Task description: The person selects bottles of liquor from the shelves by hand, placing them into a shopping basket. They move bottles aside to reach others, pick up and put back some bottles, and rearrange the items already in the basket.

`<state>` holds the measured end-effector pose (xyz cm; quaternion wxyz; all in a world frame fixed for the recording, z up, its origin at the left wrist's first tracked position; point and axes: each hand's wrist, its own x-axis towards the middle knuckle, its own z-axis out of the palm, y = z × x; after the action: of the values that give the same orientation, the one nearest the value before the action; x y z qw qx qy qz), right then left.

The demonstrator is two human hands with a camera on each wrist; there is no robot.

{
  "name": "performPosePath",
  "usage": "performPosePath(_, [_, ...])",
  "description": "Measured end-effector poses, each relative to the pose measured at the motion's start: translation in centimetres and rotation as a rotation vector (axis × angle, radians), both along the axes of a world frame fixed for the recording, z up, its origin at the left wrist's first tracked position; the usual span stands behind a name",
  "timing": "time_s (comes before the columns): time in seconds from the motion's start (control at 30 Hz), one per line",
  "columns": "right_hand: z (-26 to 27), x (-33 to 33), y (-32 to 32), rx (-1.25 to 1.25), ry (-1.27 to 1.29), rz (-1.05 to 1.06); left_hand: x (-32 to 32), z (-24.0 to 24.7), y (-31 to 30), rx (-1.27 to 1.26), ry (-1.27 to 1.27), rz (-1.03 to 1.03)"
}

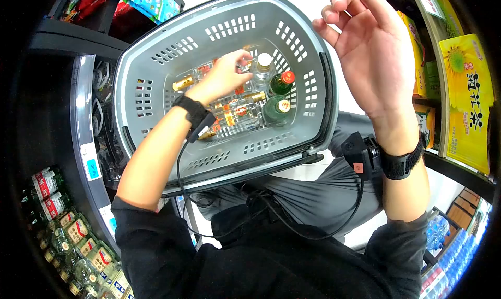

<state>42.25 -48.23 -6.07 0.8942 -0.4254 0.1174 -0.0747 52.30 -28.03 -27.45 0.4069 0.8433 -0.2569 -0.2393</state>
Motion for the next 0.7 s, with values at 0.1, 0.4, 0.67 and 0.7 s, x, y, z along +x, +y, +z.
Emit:
performPosePath(0.1, [-1.1,0.2,-0.3,-0.064,-0.012,0.015,-0.4,-1.2,-1.8,-0.047,-0.179,-0.052])
performPosePath(0.4, [-1.3,-0.6,-0.4,-0.022,0.001,-0.017,-0.2,-1.2,-4.8,-0.035,-0.092,0.030])
performPosePath(0.67, [-2.8,-0.2,-1.3,-0.156,-0.093,0.096,-0.4,-2.8,-4.6,-0.210,-0.140,0.117])
performPosePath(0.7, [-3.0,0.0,-2.0,-0.145,-0.176,0.185,-0.2,-3.6,-4.5,-0.276,-0.196,0.099])
